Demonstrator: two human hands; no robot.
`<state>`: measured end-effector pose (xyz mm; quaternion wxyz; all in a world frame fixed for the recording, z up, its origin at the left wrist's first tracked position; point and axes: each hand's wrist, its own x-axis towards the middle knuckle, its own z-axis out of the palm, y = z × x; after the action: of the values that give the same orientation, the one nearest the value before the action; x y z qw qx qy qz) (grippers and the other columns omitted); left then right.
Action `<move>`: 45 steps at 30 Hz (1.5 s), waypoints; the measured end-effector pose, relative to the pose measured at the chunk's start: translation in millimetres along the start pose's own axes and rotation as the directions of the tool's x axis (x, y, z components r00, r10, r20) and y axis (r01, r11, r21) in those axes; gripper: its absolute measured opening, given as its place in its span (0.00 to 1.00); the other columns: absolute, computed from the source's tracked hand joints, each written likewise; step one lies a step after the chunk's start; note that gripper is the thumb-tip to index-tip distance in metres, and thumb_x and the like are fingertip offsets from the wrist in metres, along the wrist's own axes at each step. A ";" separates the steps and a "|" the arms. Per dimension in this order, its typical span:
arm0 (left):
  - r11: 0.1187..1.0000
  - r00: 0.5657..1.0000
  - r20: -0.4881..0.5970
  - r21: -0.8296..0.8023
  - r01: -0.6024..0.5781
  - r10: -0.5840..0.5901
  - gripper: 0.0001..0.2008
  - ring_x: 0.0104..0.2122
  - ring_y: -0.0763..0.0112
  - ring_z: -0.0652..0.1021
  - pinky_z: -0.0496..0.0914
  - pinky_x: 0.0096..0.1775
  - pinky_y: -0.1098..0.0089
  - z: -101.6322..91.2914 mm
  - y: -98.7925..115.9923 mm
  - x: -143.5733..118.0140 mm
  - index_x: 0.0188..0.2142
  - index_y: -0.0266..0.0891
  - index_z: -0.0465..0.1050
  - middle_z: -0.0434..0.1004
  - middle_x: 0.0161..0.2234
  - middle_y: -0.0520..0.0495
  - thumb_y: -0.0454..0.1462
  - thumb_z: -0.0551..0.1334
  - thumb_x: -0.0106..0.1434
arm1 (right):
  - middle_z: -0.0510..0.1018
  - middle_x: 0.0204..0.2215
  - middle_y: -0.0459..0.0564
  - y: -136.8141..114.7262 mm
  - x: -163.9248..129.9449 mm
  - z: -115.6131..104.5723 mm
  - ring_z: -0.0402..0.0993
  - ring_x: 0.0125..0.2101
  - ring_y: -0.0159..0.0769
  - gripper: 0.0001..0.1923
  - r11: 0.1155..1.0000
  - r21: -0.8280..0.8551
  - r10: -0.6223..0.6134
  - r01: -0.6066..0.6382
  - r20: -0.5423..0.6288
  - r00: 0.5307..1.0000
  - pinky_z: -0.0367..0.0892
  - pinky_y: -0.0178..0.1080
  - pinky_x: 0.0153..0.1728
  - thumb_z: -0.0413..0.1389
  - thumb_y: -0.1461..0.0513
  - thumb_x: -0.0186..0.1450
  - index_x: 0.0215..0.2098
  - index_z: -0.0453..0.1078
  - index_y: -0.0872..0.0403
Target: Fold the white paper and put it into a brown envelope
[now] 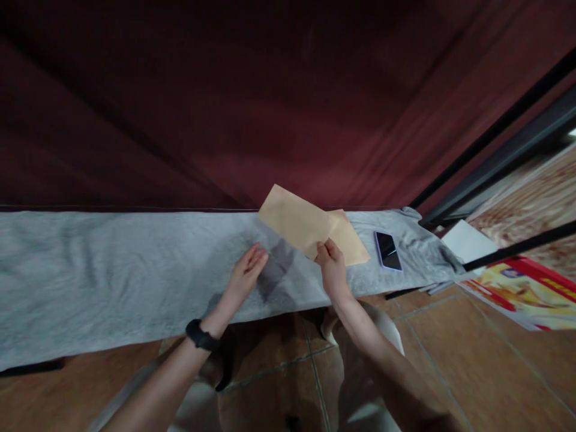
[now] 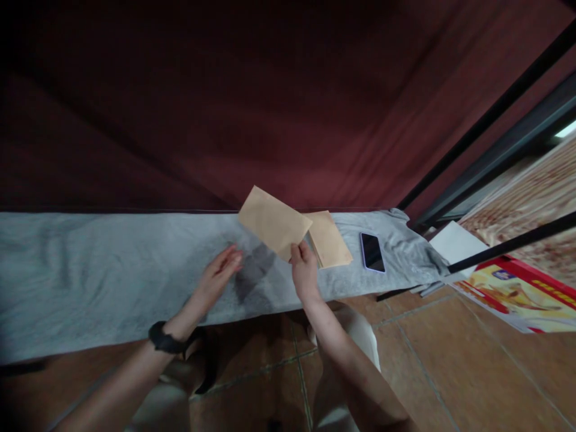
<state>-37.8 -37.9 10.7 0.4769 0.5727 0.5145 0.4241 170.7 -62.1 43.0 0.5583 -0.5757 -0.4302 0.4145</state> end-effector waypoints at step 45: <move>0.299 0.794 0.588 0.739 -0.604 0.152 0.31 0.70 0.63 0.55 0.50 0.69 0.58 36.5 -40.4 170.2 0.71 0.37 0.53 0.53 0.71 0.42 0.49 0.43 0.74 | 0.61 0.69 0.59 89.3 -7.4 5.6 0.57 0.67 0.47 0.33 0.336 -0.487 -0.331 0.806 0.741 0.585 0.53 0.53 0.68 0.48 0.47 0.73 0.69 0.56 0.57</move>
<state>9.2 127.8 -36.7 0.0668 0.9170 0.3904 0.0482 166.2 -68.1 -46.5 0.2129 -0.4222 -0.8777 0.0781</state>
